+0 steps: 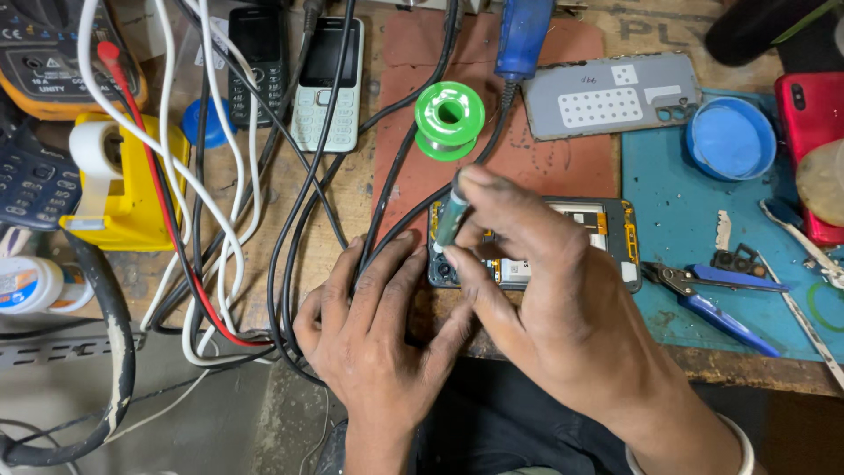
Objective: The person handles a disassembled Samsung smartphone, repeatedly opening and closing the back cover, and uses a small screwdriver to work on internal components. The person also uses a soldering iron and solder wire on the phone's circuitry.
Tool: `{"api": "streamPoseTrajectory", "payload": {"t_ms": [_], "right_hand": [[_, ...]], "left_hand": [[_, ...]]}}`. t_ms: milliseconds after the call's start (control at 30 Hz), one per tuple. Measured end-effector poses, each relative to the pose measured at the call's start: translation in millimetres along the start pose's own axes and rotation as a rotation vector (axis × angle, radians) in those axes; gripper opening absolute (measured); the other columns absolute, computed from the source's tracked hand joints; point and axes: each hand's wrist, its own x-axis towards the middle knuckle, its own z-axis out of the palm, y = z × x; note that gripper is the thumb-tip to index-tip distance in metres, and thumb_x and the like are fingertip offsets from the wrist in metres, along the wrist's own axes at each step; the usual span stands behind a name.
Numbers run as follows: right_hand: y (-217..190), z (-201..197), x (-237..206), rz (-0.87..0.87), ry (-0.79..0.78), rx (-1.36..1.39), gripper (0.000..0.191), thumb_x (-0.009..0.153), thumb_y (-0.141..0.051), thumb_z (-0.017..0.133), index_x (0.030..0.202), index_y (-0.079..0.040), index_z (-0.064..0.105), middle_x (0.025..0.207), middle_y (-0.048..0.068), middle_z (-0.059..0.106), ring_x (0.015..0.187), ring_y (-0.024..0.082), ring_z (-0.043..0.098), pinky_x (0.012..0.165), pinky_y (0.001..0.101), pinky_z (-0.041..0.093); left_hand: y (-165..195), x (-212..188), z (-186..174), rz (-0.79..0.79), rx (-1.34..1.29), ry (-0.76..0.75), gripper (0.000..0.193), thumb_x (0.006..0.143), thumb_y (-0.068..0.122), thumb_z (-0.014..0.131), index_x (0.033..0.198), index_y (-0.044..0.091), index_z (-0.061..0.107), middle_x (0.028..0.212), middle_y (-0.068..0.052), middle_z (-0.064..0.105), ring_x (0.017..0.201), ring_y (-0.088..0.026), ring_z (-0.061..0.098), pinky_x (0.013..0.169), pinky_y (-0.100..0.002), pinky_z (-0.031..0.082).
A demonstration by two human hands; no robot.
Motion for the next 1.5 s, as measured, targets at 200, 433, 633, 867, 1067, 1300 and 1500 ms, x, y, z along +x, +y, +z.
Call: {"api": "streamPoseTrajectory", "payload": {"t_ms": [200,433,633,867,1067,1300,1500], "right_hand": [[-5,-2,11,-0.002,0.075,0.026,0.067,0.089,0.010,0.077,0.135,0.002,0.028,0.130,0.028,0.056,0.111,0.033,0.073,0.086,0.0345,0.065],[5,4,10,-0.009,0.031,0.229,0.068,0.095,0.017,0.070,0.142,-0.001,0.024,0.129,0.025,0.061,0.109,0.028,0.076,0.093,0.0363,0.070],[-6,1,15,-0.055,-0.022,0.103,0.072,0.087,0.010,0.076,0.138,-0.003,0.027,0.137,0.036,0.053,0.121,0.043,0.069,0.087,0.0358,0.067],[-5,8,21,0.061,0.052,0.009,0.064,0.089,0.001,0.082,0.133,0.007,0.037,0.115,0.026,0.066,0.098,0.027,0.075,0.082,0.0350,0.067],[4,6,13,0.080,0.042,0.027,0.069,0.088,0.000,0.083,0.135,0.005,0.032,0.116,0.024,0.065,0.100,0.024,0.076,0.083,0.0334,0.066],[-6,9,21,-0.028,0.024,0.039,0.070,0.090,0.005,0.079,0.137,0.003,0.027,0.130,0.030,0.056,0.110,0.031,0.073,0.085,0.0355,0.066],[-21,16,19,-0.073,0.019,-0.072,0.062,0.091,0.013,0.075,0.133,-0.001,0.031,0.121,0.022,0.067,0.105,0.031,0.075,0.086,0.0362,0.065]], "left_hand": [[2,1,0,-0.005,-0.007,0.007,0.052,0.078,0.047,0.084,0.118,0.015,0.074,0.130,0.004,0.070,0.128,-0.026,0.059,0.101,-0.043,0.034],[1,1,1,-0.004,-0.001,0.015,0.052,0.078,0.048,0.084,0.118,0.017,0.074,0.131,0.005,0.070,0.128,-0.026,0.059,0.102,-0.043,0.033],[-2,0,1,0.010,-0.037,-0.002,0.054,0.077,0.046,0.082,0.120,0.016,0.074,0.133,0.003,0.069,0.130,-0.028,0.058,0.103,-0.044,0.033],[-1,-1,1,-0.015,-0.034,-0.012,0.052,0.076,0.046,0.082,0.117,0.016,0.074,0.133,0.003,0.069,0.129,-0.027,0.058,0.103,-0.044,0.033],[0,-1,0,-0.019,-0.032,-0.016,0.053,0.079,0.047,0.082,0.120,0.015,0.074,0.132,0.002,0.069,0.129,-0.028,0.058,0.103,-0.043,0.033],[-2,-2,1,-0.005,-0.035,-0.016,0.053,0.077,0.046,0.082,0.119,0.015,0.073,0.132,0.003,0.069,0.130,-0.028,0.058,0.103,-0.044,0.033],[-4,-3,2,-0.003,-0.026,-0.007,0.050,0.076,0.042,0.082,0.117,0.015,0.074,0.133,0.002,0.069,0.131,-0.029,0.058,0.104,-0.044,0.034]]}}
